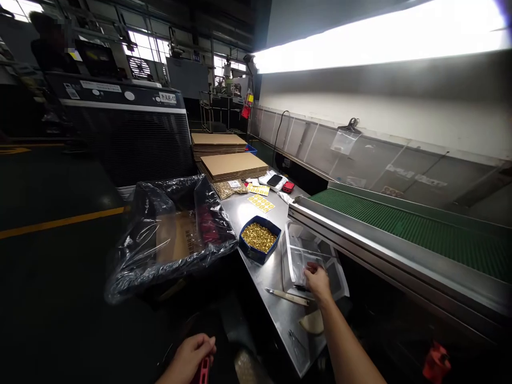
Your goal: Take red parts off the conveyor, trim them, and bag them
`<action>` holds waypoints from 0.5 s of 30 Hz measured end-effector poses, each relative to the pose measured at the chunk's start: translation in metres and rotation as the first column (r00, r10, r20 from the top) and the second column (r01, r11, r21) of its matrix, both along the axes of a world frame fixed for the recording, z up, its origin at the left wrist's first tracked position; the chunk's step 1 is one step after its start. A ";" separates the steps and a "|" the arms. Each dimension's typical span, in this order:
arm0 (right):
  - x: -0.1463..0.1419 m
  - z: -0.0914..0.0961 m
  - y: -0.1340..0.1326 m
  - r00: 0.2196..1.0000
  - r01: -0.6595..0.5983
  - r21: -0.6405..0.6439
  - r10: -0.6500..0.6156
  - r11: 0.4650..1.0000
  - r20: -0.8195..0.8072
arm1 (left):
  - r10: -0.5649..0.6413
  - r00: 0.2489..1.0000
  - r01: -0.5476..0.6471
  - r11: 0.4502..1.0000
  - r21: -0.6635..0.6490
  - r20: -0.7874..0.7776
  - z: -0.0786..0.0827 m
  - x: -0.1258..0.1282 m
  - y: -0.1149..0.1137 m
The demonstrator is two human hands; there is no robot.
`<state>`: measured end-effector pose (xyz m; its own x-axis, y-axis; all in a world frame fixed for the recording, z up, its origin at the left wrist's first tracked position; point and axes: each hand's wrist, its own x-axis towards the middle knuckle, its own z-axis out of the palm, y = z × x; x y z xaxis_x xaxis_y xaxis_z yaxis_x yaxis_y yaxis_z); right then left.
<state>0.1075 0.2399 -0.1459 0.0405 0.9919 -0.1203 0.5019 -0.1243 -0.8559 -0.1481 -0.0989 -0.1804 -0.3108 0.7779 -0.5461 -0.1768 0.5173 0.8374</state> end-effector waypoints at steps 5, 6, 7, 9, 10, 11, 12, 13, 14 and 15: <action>0.004 0.005 -0.003 0.986 0.028 -0.050 -0.036 0.998 -0.165 | -0.214 0.968 0.208 0.976 0.064 0.127 0.008 -0.005 -0.002; 0.003 0.006 -0.003 0.975 0.058 -0.068 -0.072 0.996 -0.211 | -0.256 0.959 0.248 0.966 0.075 0.125 0.012 -0.007 -0.002; 0.003 0.008 -0.004 0.959 0.088 -0.089 -0.108 0.992 -0.262 | -0.297 0.948 0.289 0.954 0.085 0.110 0.016 -0.010 -0.002; 0.000 0.012 -0.003 0.913 0.135 -0.135 -0.176 0.982 -0.368 | -0.378 0.924 0.371 0.923 0.105 0.056 0.022 -0.013 0.000; -0.001 0.015 -0.003 0.886 0.148 -0.153 -0.199 0.977 -0.419 | -0.414 0.910 0.410 0.905 0.114 0.020 0.024 -0.015 0.000; -0.002 0.019 -0.003 0.860 0.147 -0.166 -0.209 0.975 -0.465 | -0.442 0.897 0.440 0.890 0.120 -0.015 0.024 -0.015 0.001; -0.003 0.023 -0.004 0.837 0.136 -0.172 -0.205 0.976 -0.507 | -0.459 0.888 0.460 0.879 0.123 -0.041 0.023 -0.015 0.002; -0.004 0.028 -0.005 0.818 0.112 -0.169 -0.188 0.979 -0.543 | -0.472 0.879 0.476 0.870 0.125 -0.064 0.021 -0.015 0.003; -0.005 0.033 -0.006 0.804 0.080 -0.160 -0.159 0.984 -0.574 | -0.481 0.873 0.488 0.864 0.126 -0.083 0.020 -0.014 0.004; -0.005 0.038 -0.009 0.792 0.045 -0.139 -0.120 0.989 -0.598 | -0.487 0.868 0.496 0.859 0.125 -0.097 0.019 -0.014 0.005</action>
<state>0.1022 0.2310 -0.1083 0.0034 0.9663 -0.2574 -0.1288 -0.2548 -0.9584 -0.1621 -0.0940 -0.1618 0.1040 0.9053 -0.4119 0.1222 0.3993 0.9086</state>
